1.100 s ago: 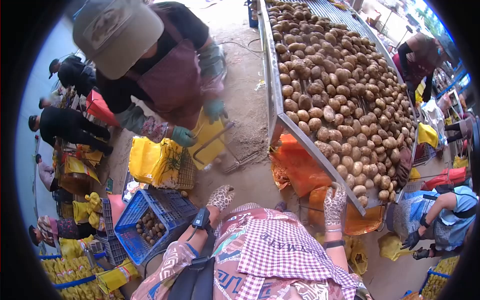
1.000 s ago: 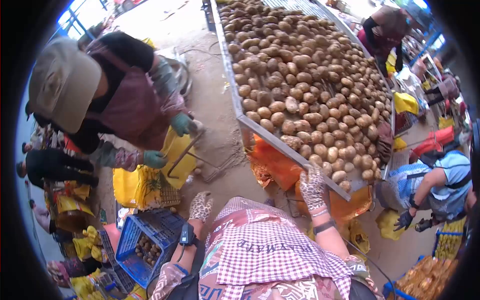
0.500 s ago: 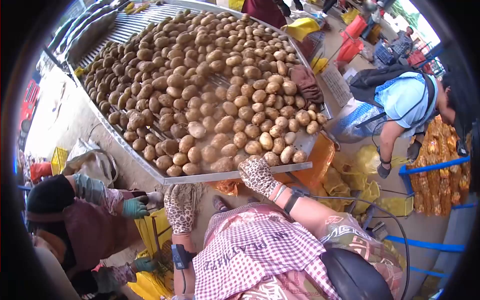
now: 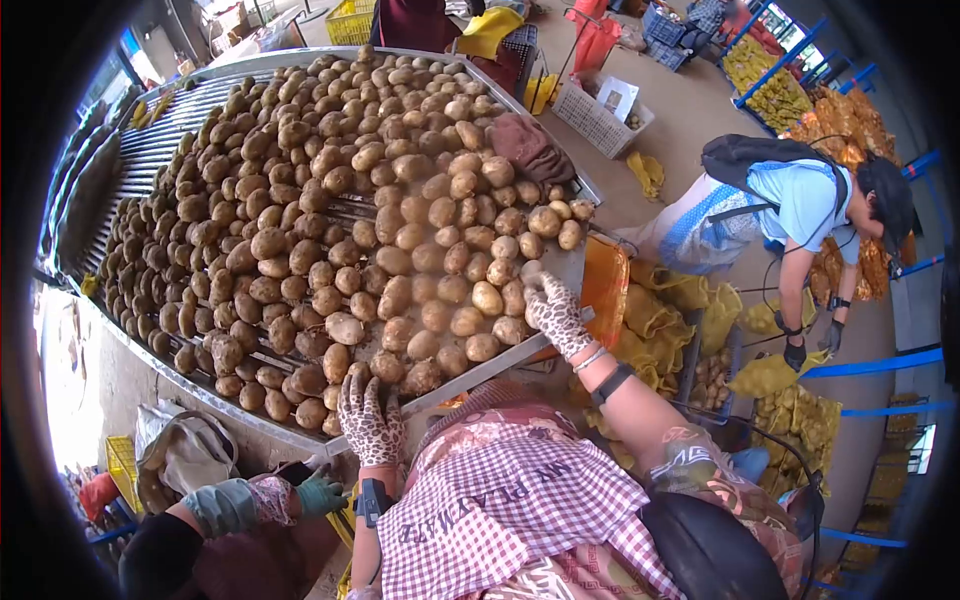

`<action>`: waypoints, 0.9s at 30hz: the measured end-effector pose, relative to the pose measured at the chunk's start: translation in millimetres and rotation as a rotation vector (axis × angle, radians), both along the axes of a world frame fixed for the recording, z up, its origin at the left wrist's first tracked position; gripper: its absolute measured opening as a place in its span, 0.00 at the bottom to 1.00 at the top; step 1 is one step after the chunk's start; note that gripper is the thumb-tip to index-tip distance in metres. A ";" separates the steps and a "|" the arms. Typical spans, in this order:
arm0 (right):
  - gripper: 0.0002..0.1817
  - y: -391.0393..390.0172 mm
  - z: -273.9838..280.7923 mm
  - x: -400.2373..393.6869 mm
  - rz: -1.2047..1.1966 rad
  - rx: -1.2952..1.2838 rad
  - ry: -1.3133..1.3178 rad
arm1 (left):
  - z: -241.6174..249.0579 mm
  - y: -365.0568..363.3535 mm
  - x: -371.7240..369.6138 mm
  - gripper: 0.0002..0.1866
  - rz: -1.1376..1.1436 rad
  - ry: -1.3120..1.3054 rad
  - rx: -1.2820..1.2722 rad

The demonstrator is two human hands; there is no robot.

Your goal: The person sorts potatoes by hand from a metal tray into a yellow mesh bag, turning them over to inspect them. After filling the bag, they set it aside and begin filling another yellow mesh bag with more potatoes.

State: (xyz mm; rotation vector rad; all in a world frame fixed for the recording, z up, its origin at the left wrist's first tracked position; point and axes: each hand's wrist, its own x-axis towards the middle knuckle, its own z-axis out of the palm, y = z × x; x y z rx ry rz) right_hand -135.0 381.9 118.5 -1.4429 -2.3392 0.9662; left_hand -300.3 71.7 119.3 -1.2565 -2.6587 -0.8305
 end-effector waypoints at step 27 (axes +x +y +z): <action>0.18 125.5 6.9 -58.5 0.512 -0.673 0.574 | 52.0 223.3 -27.6 0.38 -0.004 -2.139 0.778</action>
